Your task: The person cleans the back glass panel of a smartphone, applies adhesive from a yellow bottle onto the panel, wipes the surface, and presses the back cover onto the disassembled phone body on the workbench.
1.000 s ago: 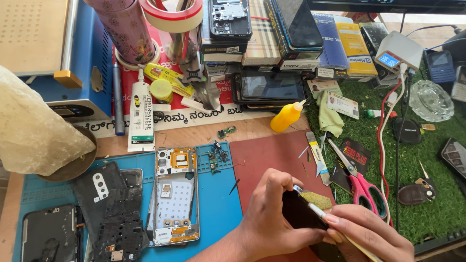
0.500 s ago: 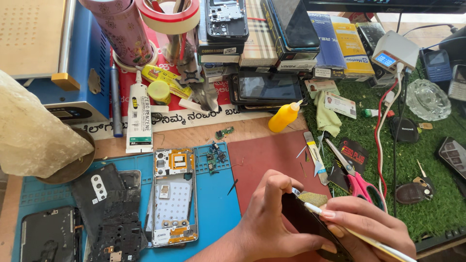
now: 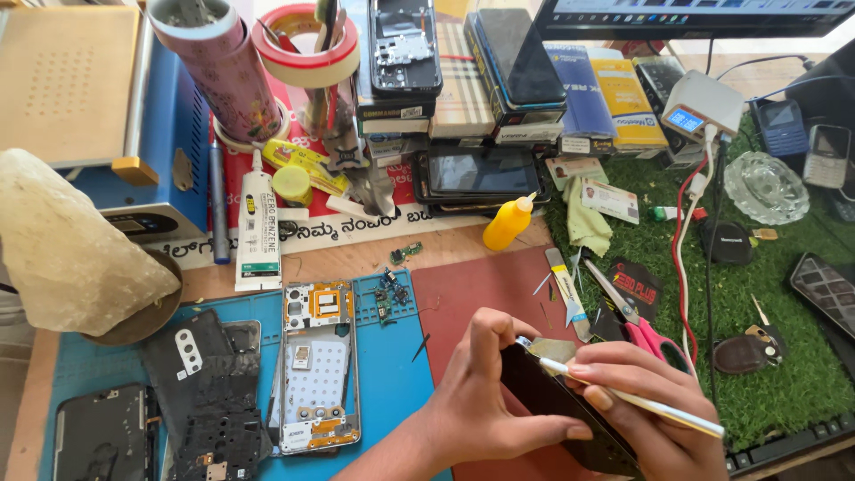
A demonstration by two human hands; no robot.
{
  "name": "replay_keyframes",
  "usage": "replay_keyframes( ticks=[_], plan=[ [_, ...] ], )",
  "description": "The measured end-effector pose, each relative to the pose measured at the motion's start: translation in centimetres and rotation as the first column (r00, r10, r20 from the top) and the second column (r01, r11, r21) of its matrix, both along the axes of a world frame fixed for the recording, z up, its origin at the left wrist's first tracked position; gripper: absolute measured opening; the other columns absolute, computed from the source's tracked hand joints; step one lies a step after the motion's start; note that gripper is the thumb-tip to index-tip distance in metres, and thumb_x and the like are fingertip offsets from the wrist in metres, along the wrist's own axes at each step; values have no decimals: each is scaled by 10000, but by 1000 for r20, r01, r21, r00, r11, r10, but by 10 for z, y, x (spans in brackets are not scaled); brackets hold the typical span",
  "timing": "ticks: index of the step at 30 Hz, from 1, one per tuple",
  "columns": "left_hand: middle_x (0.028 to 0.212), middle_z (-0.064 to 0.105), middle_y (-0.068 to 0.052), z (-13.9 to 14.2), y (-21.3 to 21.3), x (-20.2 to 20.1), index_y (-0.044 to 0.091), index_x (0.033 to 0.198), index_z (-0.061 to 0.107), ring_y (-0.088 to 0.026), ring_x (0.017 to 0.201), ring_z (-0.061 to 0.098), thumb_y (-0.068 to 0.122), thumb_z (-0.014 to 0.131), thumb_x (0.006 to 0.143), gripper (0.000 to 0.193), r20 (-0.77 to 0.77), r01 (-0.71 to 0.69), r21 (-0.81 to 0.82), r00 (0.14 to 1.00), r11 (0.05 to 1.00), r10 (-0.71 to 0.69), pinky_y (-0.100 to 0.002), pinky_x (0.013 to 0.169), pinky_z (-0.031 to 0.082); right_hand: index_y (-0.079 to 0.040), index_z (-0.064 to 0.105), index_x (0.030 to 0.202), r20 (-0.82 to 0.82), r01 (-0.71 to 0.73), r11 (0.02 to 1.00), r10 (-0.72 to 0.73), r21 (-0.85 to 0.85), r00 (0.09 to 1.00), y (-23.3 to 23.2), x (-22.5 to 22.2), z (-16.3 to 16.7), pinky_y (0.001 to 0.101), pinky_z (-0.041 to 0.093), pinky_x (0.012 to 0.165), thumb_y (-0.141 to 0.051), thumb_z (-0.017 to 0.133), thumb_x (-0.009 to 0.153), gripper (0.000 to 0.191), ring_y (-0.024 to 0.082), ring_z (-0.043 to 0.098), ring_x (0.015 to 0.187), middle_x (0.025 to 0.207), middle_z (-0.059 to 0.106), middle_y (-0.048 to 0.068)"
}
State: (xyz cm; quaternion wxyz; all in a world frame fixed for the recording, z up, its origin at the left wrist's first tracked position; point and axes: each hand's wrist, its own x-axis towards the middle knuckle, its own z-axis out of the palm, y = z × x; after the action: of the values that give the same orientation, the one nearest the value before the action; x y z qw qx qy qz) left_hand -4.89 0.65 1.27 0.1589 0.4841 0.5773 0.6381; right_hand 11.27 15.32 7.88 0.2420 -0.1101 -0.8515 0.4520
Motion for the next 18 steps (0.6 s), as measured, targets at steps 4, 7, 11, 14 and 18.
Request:
replay_keyframes(
  ticks=[4,7,11,14,18],
  plan=[
    [1269,556,-145,6,0,-7,77,1298,302,-255,1111,569,293,854,814,765,30,47,1,998,999,-47,-386,1002,502,4,760,1053,-27,18,999,-17,40,999,-4,-12,-3,341,595,889,-36,710,888,177,241,779,1022,1059,785,140],
    [1337,549,-159,14,-1,-14,74,1262,292,-318,1174,501,220,779,816,677,33,78,-217,997,973,-72,-438,1044,417,5,770,1044,8,35,999,-35,39,999,-8,-18,-3,331,585,869,-40,720,874,183,240,741,1018,1051,758,130],
    [1373,542,-139,25,-13,-19,51,1304,329,-330,1228,492,200,770,839,657,-135,8,-168,990,986,-32,-455,1096,389,5,773,1050,20,44,999,-44,15,999,-12,-22,-3,312,585,836,-47,715,874,193,236,728,999,1047,739,130],
    [1355,554,-162,30,-26,-18,33,1362,381,-339,1217,549,194,785,874,654,-172,-40,-110,985,993,21,-435,1071,460,0,771,1056,7,40,998,-40,57,999,-15,-22,-3,305,577,842,-59,719,877,196,228,724,998,1030,784,121],
    [1279,636,-167,31,-37,-12,23,1410,433,-337,1164,656,183,786,906,636,-99,-46,-117,994,992,34,-407,993,542,-21,778,1060,44,46,997,-48,63,998,-19,-20,-4,295,581,813,-78,723,870,206,212,730,969,1049,762,108]
  ],
)
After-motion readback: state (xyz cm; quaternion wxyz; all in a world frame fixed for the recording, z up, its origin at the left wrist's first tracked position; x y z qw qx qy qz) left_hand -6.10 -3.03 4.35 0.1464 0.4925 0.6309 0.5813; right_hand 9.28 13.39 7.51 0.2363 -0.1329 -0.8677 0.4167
